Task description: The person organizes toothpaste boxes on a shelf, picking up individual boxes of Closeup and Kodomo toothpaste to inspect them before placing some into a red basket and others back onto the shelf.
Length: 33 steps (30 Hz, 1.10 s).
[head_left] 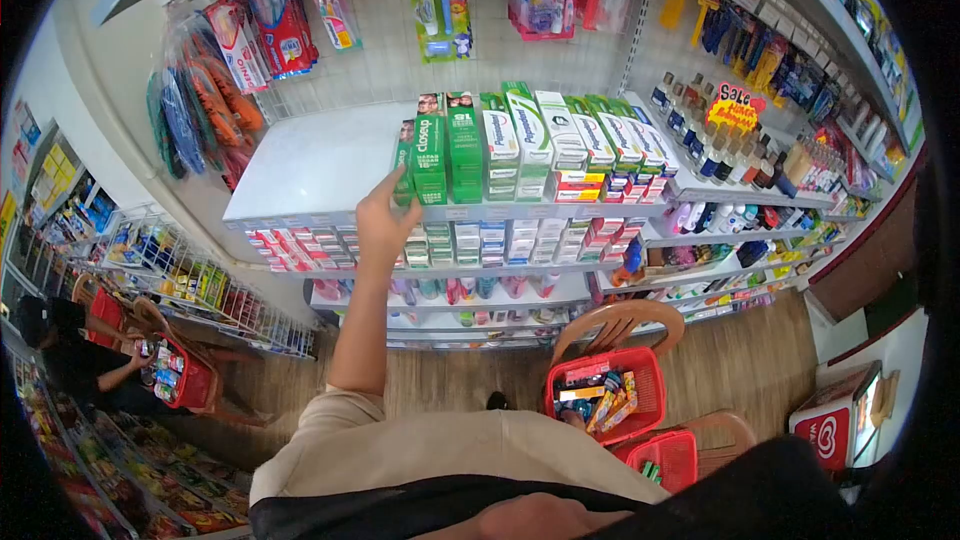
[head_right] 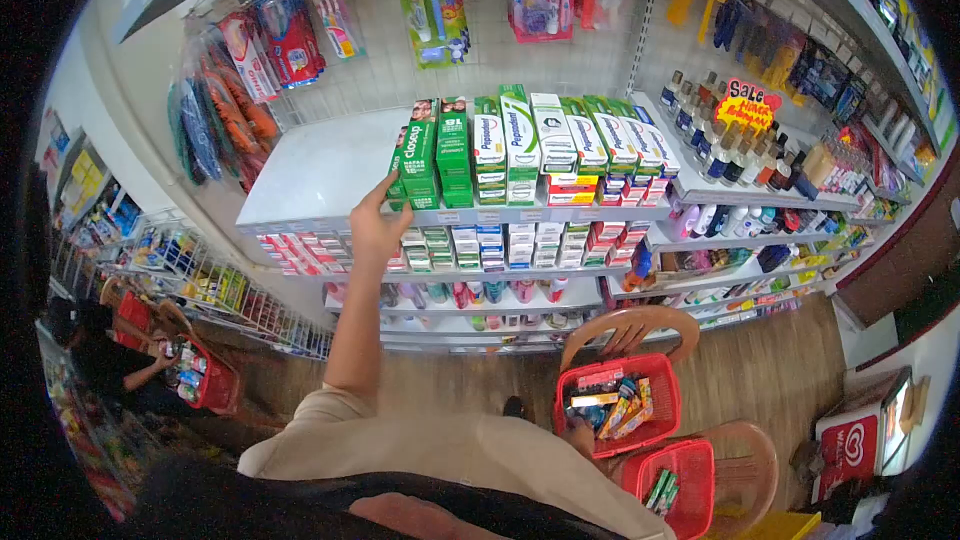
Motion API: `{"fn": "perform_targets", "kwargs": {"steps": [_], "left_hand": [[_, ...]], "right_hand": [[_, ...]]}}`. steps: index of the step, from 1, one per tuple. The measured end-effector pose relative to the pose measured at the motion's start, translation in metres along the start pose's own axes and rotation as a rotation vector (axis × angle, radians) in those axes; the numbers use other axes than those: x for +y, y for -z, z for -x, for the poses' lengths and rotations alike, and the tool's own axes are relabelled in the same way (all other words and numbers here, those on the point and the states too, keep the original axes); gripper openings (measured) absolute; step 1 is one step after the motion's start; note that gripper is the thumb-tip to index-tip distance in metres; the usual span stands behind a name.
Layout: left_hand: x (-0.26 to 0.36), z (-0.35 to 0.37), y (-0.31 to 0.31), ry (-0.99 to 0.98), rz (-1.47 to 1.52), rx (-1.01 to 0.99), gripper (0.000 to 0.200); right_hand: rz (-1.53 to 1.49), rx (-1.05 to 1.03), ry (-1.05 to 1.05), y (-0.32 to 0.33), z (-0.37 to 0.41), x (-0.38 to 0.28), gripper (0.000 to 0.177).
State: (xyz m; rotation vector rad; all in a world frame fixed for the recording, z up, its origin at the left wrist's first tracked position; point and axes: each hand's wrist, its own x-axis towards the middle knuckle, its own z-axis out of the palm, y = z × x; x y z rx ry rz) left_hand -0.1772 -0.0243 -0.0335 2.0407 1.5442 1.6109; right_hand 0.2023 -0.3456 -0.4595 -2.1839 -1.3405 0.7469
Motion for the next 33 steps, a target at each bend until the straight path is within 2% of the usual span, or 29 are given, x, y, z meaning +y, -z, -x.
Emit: {"fn": "perform_targets", "kwargs": {"steps": [2,3,5,9,10,12,13,15,17,19,20,22,23,25,27,28,29,30,31,32,33], "left_hand": [[-0.007,-0.001,-0.003,-0.027,-0.013,0.011,0.055],[-0.007,-0.002,-0.003,-0.056,-0.026,0.029,0.055],[-0.007,-0.001,-0.004,-0.065,-0.026,0.021,0.054],[0.003,0.000,-0.003,-0.018,-0.005,-0.011,0.051],[0.001,0.000,-0.004,-0.026,-0.012,0.007,0.052],[-0.003,0.002,-0.006,-0.015,-0.029,0.011,0.052],[-0.005,0.001,-0.007,-0.003,-0.039,-0.001,0.052],[-0.009,0.001,-0.009,-0.035,-0.013,-0.007,0.052],[-0.008,0.002,-0.010,-0.050,-0.007,-0.008,0.050],[-0.007,0.006,-0.008,-0.053,-0.060,-0.049,0.053],[-0.001,0.013,-0.009,-0.055,-0.048,-0.083,0.053],[0.006,0.029,-0.010,-0.236,-0.203,0.180,0.060],[0.006,0.044,-0.012,-0.237,-0.200,0.162,0.060],[0.000,0.092,-0.021,-0.220,-0.254,0.290,0.064],[-0.038,0.160,-0.044,-0.254,-0.266,0.204,0.061],[-0.042,0.199,-0.061,0.012,0.081,0.030,0.060],[-0.045,0.243,-0.072,0.010,-0.014,-0.123,0.057],[-0.038,0.286,-0.084,0.283,0.013,-0.298,0.051],[-0.064,0.331,-0.096,0.472,-0.041,-0.665,0.047],[-0.114,0.392,-0.108,0.192,-0.009,-0.956,0.053],[-0.193,0.499,-0.132,0.787,0.377,-1.106,0.060]], "right_hand": [[0.099,0.009,0.199,-0.044,-0.003,0.078,0.033],[0.148,0.022,0.298,-0.046,0.002,0.080,0.035],[0.076,0.103,0.134,-0.048,0.027,0.090,0.042],[0.004,0.307,-0.172,-0.014,0.080,0.031,0.056],[-0.066,0.114,-0.305,-0.039,0.069,0.091,0.051],[-0.078,0.085,-0.368,-0.042,0.078,0.111,0.049],[-0.089,0.051,-0.399,-0.034,0.083,0.103,0.048],[0.052,0.032,-0.327,-0.009,0.105,0.077,0.046],[0.079,0.097,-0.318,-0.002,0.124,0.062,0.045],[0.050,-0.039,-0.518,0.003,0.129,0.058,0.046],[0.044,-0.040,-0.553,-0.001,0.133,0.062,0.046],[0.008,-0.084,-0.621,-0.007,0.133,0.069,0.044],[0.004,-0.089,-0.637,-0.009,0.132,0.070,0.044],[0.018,0.126,-0.486,-0.012,0.128,0.071,0.032],[-0.021,0.176,-0.455,-0.008,0.111,0.069,0.030],[-0.059,0.234,-0.410,-0.005,0.099,0.069,0.029],[-0.057,0.228,-0.419,0.000,0.087,0.070,0.029],[-0.085,0.244,-0.370,0.005,0.076,0.072,0.028],[-0.112,0.260,-0.320,0.011,0.065,0.075,0.028],[-0.106,0.252,-0.325,0.014,0.049,0.081,0.028],[-0.155,0.297,-0.298,0.016,0.032,0.090,0.028]]}}
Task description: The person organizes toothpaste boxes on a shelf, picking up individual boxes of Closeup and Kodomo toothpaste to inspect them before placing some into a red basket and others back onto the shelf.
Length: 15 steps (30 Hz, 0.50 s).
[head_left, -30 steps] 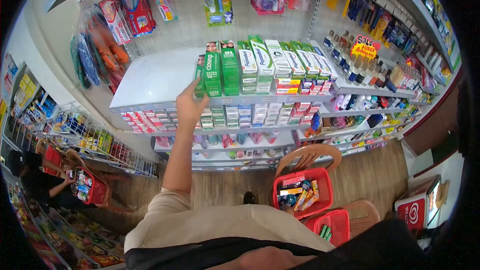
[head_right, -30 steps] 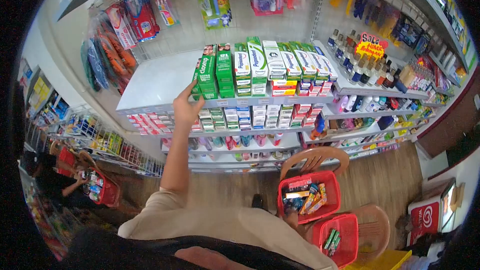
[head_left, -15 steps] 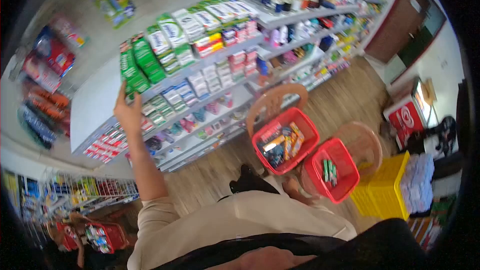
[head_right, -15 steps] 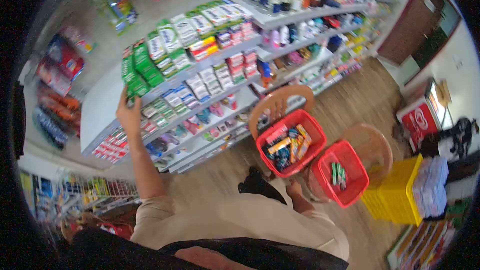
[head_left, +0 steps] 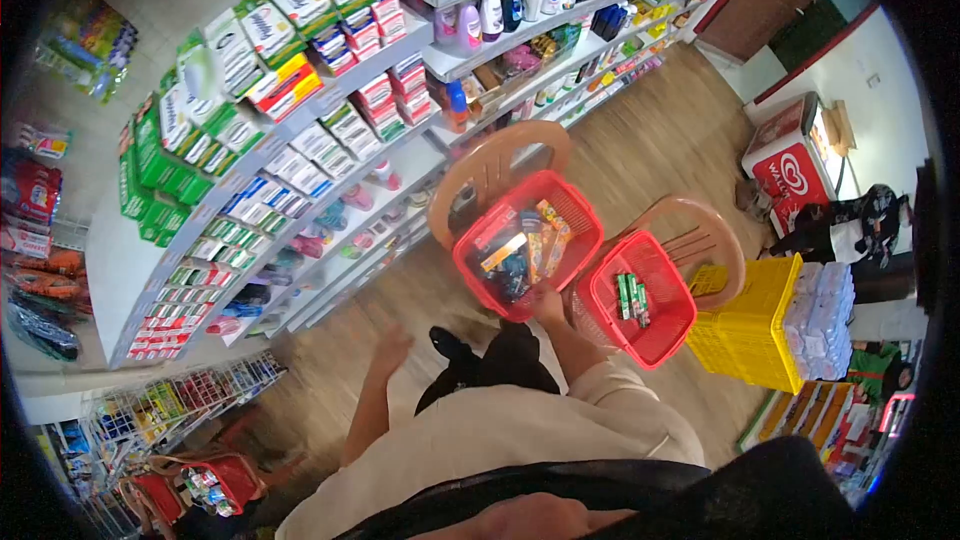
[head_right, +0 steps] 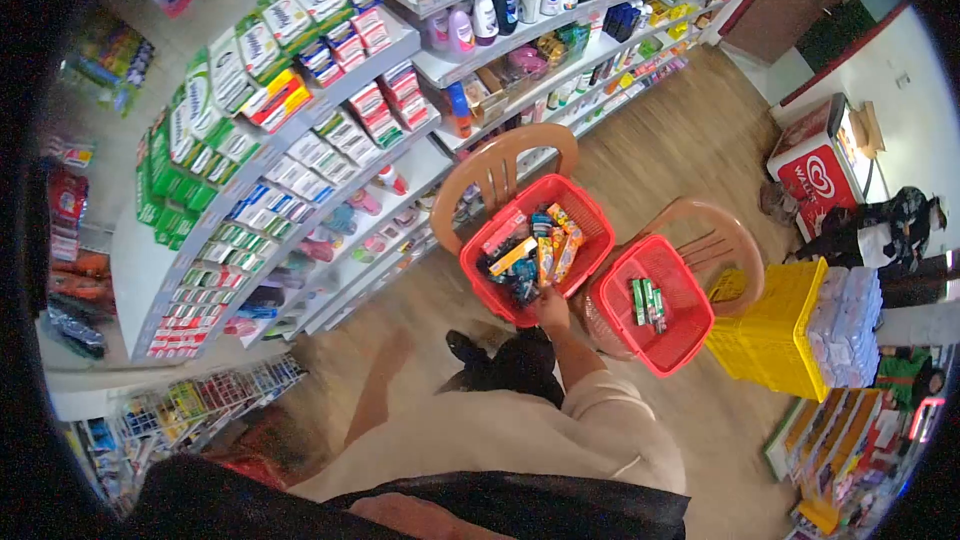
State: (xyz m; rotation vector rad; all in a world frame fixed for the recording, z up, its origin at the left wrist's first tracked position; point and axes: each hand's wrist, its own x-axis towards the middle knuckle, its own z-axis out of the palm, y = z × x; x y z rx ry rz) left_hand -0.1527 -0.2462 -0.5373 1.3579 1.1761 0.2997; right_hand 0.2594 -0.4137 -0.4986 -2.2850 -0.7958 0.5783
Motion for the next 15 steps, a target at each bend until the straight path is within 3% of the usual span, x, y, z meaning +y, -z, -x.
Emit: {"fn": "perform_targets", "kwargs": {"steps": [1,3,4,6,7,8,9,10,12,13,14,15], "left_hand": [[0.057,0.023,-0.013,0.085,-0.564,-0.510,0.072],[0.000,0.036,-0.070,0.231,-0.736,-0.738,0.079],[-0.011,0.048,-0.086,0.238,-0.723,-0.735,0.079],[-0.024,0.062,-0.121,0.260,-0.891,-0.510,0.079],[-0.017,0.064,-0.138,0.270,-0.883,-0.519,0.079],[-0.003,0.070,-0.153,0.298,-0.697,-0.323,0.074],[0.003,0.078,-0.169,0.327,-0.514,-0.132,0.069],[-0.019,0.078,-0.183,0.344,-0.515,-0.154,0.069],[-0.073,0.077,-0.209,0.329,-0.301,-0.218,0.061],[-0.011,0.084,-0.222,0.496,-0.170,-0.152,0.057],[-0.021,0.090,-0.233,0.511,-0.180,-0.174,0.057],[-0.058,0.096,-0.242,0.301,-0.321,-0.229,0.056]], "right_hand": [[-0.059,0.032,0.024,-0.005,-0.020,0.009,0.028],[0.036,0.009,-0.001,-0.009,-0.059,0.021,0.029],[0.120,-0.001,-0.022,-0.012,-0.079,0.026,0.030],[0.217,-0.017,0.026,-0.017,-0.108,0.039,0.030],[0.305,-0.024,0.063,-0.018,-0.120,0.050,0.031],[0.381,-0.238,-0.114,-0.030,-0.148,0.075,0.043],[0.216,0.032,-0.101,-0.007,-0.141,0.054,0.052],[0.157,0.139,-0.035,0.024,-0.132,0.026,0.053],[0.251,0.446,0.142,0.061,-0.126,0.031,0.045],[0.263,0.441,0.119,0.075,-0.119,0.047,0.045],[0.305,0.532,0.055,0.092,-0.107,0.069,0.041],[0.347,0.624,-0.007,0.110,-0.094,0.092,0.037]]}}
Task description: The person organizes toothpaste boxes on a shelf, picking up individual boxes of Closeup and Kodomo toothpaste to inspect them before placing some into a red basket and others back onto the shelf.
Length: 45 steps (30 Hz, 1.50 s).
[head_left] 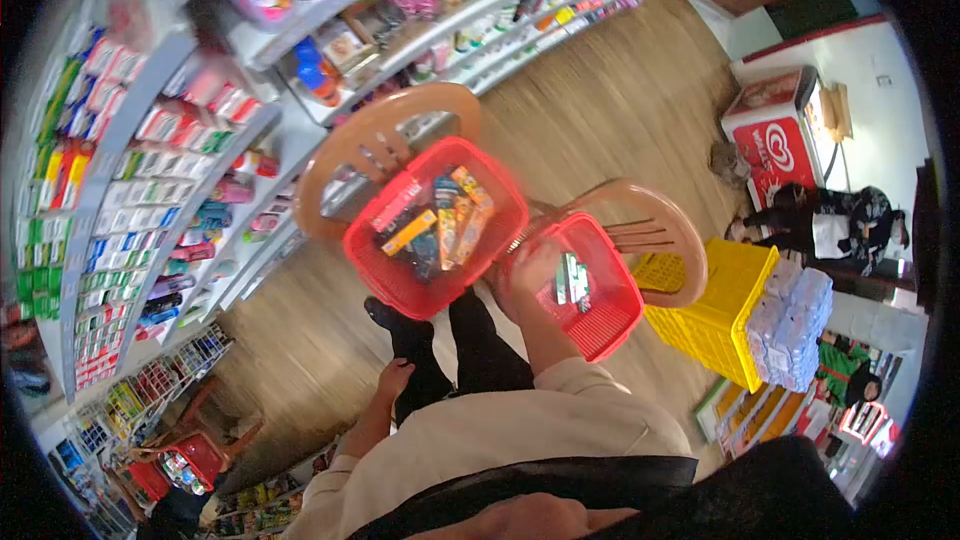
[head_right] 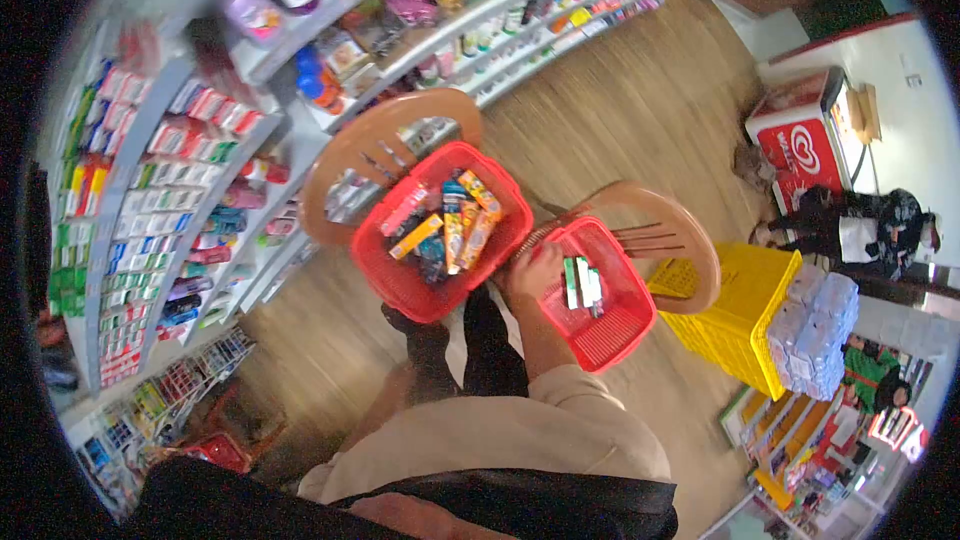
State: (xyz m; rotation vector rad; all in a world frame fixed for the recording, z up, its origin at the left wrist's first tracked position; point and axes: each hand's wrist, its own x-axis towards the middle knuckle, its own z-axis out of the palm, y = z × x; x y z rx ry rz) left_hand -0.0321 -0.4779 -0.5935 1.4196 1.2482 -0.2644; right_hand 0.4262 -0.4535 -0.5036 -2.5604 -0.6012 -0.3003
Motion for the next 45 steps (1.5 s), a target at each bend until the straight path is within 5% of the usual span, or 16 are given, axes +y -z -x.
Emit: {"fn": "perform_targets", "kwargs": {"steps": [2,4,7,9,11,15,18,22,26,29,35,37,38,41,43,45], "left_hand": [[-0.001,-0.004,-0.020,-0.196,-0.167,-0.013,0.055],[0.053,-0.008,-0.025,0.054,-0.344,-0.068,0.053],[0.072,-0.021,-0.035,-0.089,-0.260,-0.056,0.051],[0.086,-0.035,-0.038,-0.139,-0.341,-0.058,0.048],[0.116,-0.043,-0.036,0.114,0.063,-0.056,0.045],[0.187,-0.036,-0.025,0.117,-0.076,0.031,0.042],[0.094,-0.056,-0.049,-0.121,-0.196,0.023,0.042],[0.067,-0.044,-0.049,-0.084,-0.246,-0.052,0.042],[0.084,-0.038,-0.051,0.320,-0.129,0.017,0.043],[0.062,-0.045,-0.051,0.153,-0.293,-0.036,0.046],[0.109,-0.044,-0.041,0.197,0.028,0.022,0.051],[0.119,-0.049,-0.026,-0.201,-0.130,-0.292,0.056],[0.153,-0.047,-0.026,0.013,-0.151,-0.339,0.061],[0.210,-0.045,-0.020,0.094,-0.054,-0.419,0.060],[0.282,-0.018,0.018,0.016,0.091,-0.399,0.061],[0.313,-0.006,0.029,-0.137,0.331,-0.364,0.062]], "right_hand": [[0.053,-0.141,-0.412,0.009,0.019,0.076,0.044],[0.276,-0.329,-0.792,0.034,0.019,0.108,0.051],[0.347,-0.624,-0.925,0.028,0.035,0.177,0.069],[0.362,-0.727,-0.846,0.014,0.030,0.204,0.071],[0.370,-0.820,-0.768,-0.008,0.026,0.233,0.073],[0.416,-0.777,-0.763,-0.045,0.010,0.261,0.080],[0.410,-0.801,-0.865,-0.052,0.003,0.268,0.104],[0.252,-0.772,-0.780,-0.076,0.027,0.308,0.104],[0.349,-0.737,-0.638,-0.066,0.027,0.287,0.102],[0.272,-0.831,-0.651,-0.061,0.018,0.272,0.098],[0.209,-0.724,-0.712,-0.046,0.028,0.230,0.095],[0.270,-0.624,-0.808,-0.015,0.018,0.176,0.108],[0.226,-0.612,-0.793,-0.010,0.025,0.180,0.102],[0.075,-0.469,-0.645,-0.004,0.040,0.174,0.091],[-0.251,-0.446,-0.402,0.025,0.032,0.141,0.078],[-0.656,-0.535,-0.493,0.064,0.002,0.053,0.071]]}}
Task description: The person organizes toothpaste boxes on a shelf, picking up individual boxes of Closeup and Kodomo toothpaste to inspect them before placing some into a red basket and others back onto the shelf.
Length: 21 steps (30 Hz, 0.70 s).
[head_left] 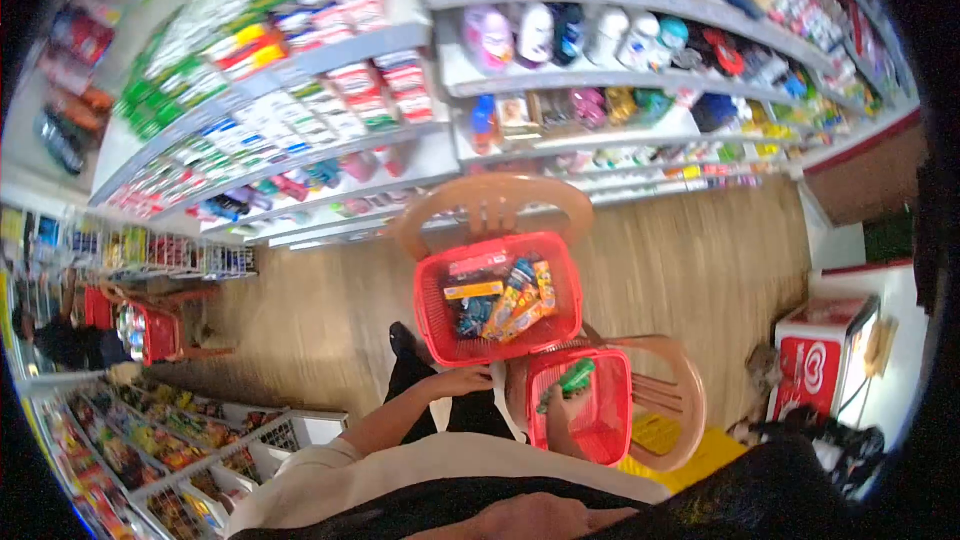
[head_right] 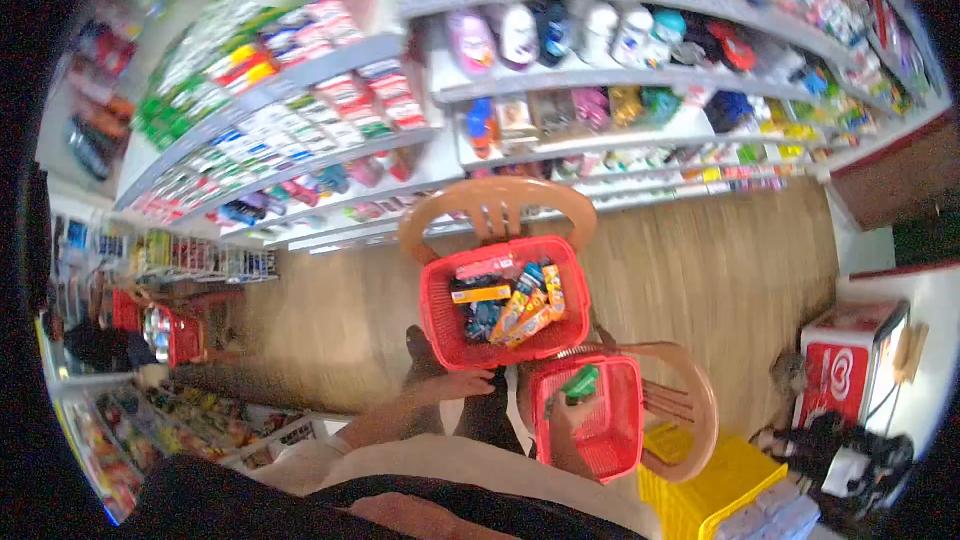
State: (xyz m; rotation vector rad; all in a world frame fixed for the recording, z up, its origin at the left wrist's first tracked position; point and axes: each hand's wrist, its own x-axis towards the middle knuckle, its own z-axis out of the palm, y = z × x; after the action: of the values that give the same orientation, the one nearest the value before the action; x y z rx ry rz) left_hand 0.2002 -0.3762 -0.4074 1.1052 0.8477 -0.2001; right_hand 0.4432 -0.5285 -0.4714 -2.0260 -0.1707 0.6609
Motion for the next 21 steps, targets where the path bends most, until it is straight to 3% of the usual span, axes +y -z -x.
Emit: {"fn": "perform_targets", "kwargs": {"steps": [2,3,4,6,9,11,12,14,15,16,18,21], "left_hand": [[0.010,-0.010,-0.003,-0.188,0.178,0.122,0.064],[0.019,-0.012,-0.003,-0.274,0.262,0.204,0.064],[0.037,-0.001,-0.004,-0.295,0.274,0.238,0.064],[0.083,0.037,-0.001,-0.617,0.522,0.541,0.061],[0.096,0.079,0.033,-0.618,0.800,0.768,0.050],[0.109,0.129,0.055,-0.642,0.961,0.872,0.043],[0.108,0.153,0.066,-0.637,1.114,0.933,0.036],[0.081,0.185,0.094,-0.718,1.154,0.949,0.028],[0.065,0.198,0.107,-0.773,1.182,0.940,0.022],[0.051,0.209,0.116,-0.788,1.187,0.951,0.022],[0.025,0.229,0.137,-0.847,1.467,0.740,0.023],[-0.001,0.264,0.172,-0.933,1.492,0.686,0.027]], "right_hand": [[-0.205,-0.453,0.207,-0.023,0.000,-0.016,0.064],[0.071,-0.448,0.501,-0.042,0.012,-0.057,0.060],[0.079,-0.539,0.559,-0.057,0.036,-0.112,0.066],[0.085,-0.667,0.651,-0.091,0.064,-0.159,0.072],[0.189,-0.925,0.778,-0.152,0.095,-0.194,0.072],[0.074,-1.010,1.111,-0.172,0.148,-0.255,0.075],[0.068,-1.037,1.133,-0.183,0.165,-0.269,0.075],[0.161,-1.221,1.145,-0.202,0.195,-0.290,0.090],[0.283,-1.341,1.081,-0.209,0.209,-0.306,0.108],[0.283,-1.354,1.095,-0.218,0.220,-0.315,0.108],[0.256,-1.723,1.034,-0.237,0.240,-0.331,0.112],[0.342,-1.790,1.055,-0.257,0.271,-0.347,0.109]]}}
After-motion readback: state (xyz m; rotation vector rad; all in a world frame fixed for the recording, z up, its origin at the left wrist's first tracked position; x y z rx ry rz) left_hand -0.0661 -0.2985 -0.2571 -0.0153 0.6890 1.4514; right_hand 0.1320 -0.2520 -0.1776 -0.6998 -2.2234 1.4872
